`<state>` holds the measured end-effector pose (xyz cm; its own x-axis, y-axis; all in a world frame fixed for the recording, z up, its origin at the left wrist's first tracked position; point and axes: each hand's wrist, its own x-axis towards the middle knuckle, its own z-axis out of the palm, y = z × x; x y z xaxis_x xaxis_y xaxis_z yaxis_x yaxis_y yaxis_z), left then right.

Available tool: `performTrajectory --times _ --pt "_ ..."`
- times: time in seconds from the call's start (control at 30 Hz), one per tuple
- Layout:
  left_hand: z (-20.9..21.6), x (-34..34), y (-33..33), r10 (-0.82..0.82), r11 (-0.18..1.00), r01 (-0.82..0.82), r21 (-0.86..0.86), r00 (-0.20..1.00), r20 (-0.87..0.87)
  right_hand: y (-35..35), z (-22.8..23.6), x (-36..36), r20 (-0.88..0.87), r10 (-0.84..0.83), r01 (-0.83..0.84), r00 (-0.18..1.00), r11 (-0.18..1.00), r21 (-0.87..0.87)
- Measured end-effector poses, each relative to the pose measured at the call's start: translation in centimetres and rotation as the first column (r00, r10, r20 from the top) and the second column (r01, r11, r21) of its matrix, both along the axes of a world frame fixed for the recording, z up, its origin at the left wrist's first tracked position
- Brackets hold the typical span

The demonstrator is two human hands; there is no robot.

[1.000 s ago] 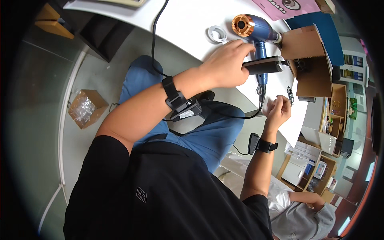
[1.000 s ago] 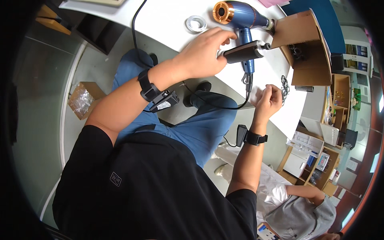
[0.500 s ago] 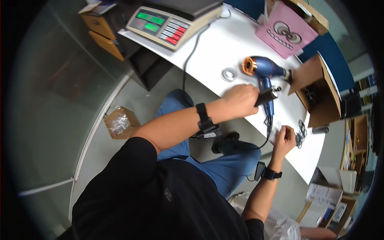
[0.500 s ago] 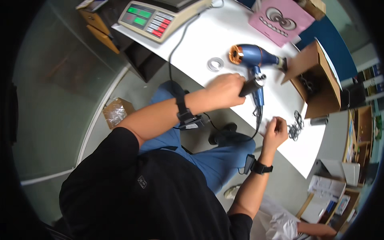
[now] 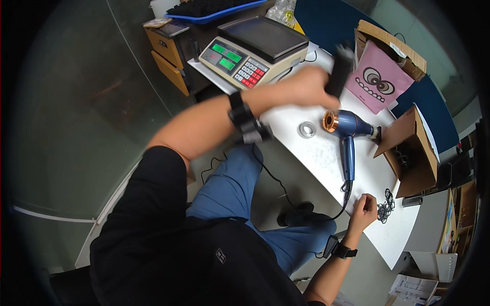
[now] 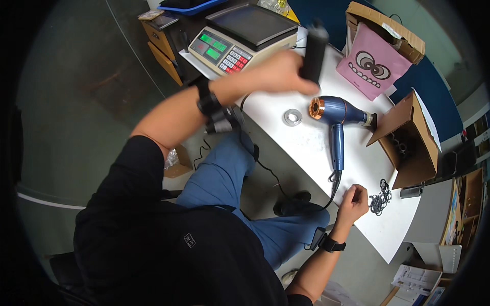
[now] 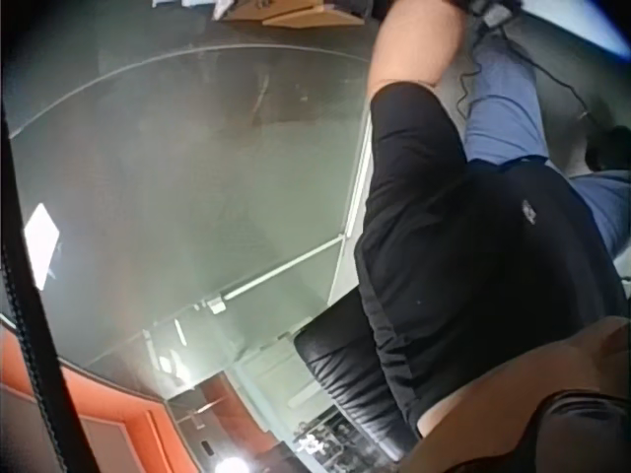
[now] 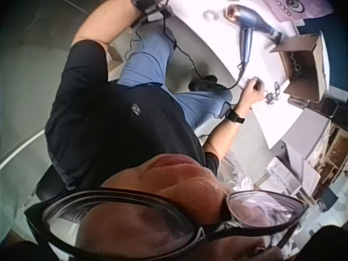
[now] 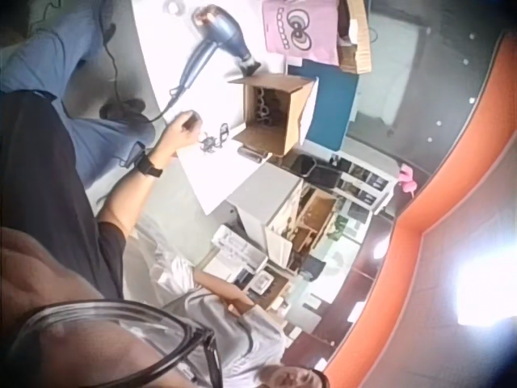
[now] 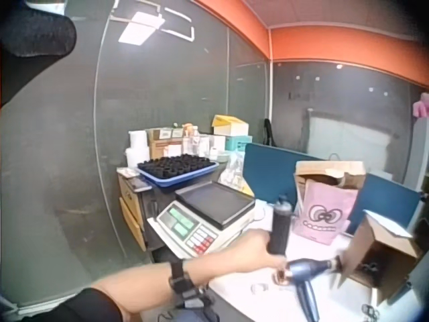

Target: Inspecting and repairing a hair dryer by adjusting the cord and components, then weighing it on a scale.

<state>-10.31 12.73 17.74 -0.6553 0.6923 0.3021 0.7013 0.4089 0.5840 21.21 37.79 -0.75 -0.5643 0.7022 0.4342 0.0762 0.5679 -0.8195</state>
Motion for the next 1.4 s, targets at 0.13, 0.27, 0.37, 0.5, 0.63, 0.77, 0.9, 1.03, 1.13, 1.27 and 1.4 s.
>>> performTrajectory --times 0.13,0.27,0.37,0.5,0.63,0.77,0.9,1.03,1.13,1.27,1.4 --pt "4.3 -10.1 -3.8 0.183 0.978 -0.201 -0.058 0.955 -0.235 0.1 -0.2 -0.2 0.012 -0.003 0.003 1.0 0.999 0.042" --pt "4.0 -18.7 -7.1 0.262 0.955 -0.291 -0.058 0.919 -0.296 -0.3 0.1 -0.6 0.048 -0.012 0.01 0.999 0.999 0.053" --pt "1.7 -23.5 -8.6 0.323 0.934 -0.351 -0.068 0.91 -0.258 -0.7 0.6 -0.8 0.063 -0.024 0.021 0.998 0.999 0.044" --pt "0.3 -25.6 -9.0 0.37 0.92 -0.386 -0.068 0.912 -0.175 -0.6 0.5 -0.7 0.061 -0.035 0.033 0.998 0.999 0.028" --pt "0.1 -25.0 -8.9 0.401 0.9 -0.419 -0.122 0.904 -0.151 -0.4 0.2 -0.5 0.056 -0.04 0.039 0.998 0.999 0.018" --pt "1.9 -23.2 -8.7 0.389 0.883 -0.422 -0.205 0.903 -0.185 -0.3 0.3 -0.2 0.067 -0.053 0.051 0.996 0.998 0.029" --pt "2.9 -23.8 -10.8 0.345 0.88 -0.401 -0.256 0.908 -0.236 -0.2 -0.2 -0.3 0.064 -0.048 0.046 0.997 0.999 0.03" --pt "3.7 -26.9 -14.3 0.311 0.924 -0.362 -0.122 0.897 -0.313 -0.6 0.2 -0.5 0.051 -0.03 0.029 0.998 0.999 0.036" --pt "3.5 -27.9 -15.4 0.343 0.93 -0.366 -0.031 0.896 -0.283 -0.5 0.2 -0.6 0.037 -0.038 0.038 0.999 0.999 0.02" --pt "2.9 -28.1 -15.5 0.359 0.915 -0.395 -0.081 0.889 -0.284 0.1 -0.3 -0.2 0.045 -0.05 0.05 0.998 0.999 0.011" --pt "2.5 -28.3 -14.9 0.358 0.898 -0.415 -0.148 0.883 -0.305 0.3 -0.4 -0.1 0.056 -0.043 0.044 0.998 0.999 -0.027"
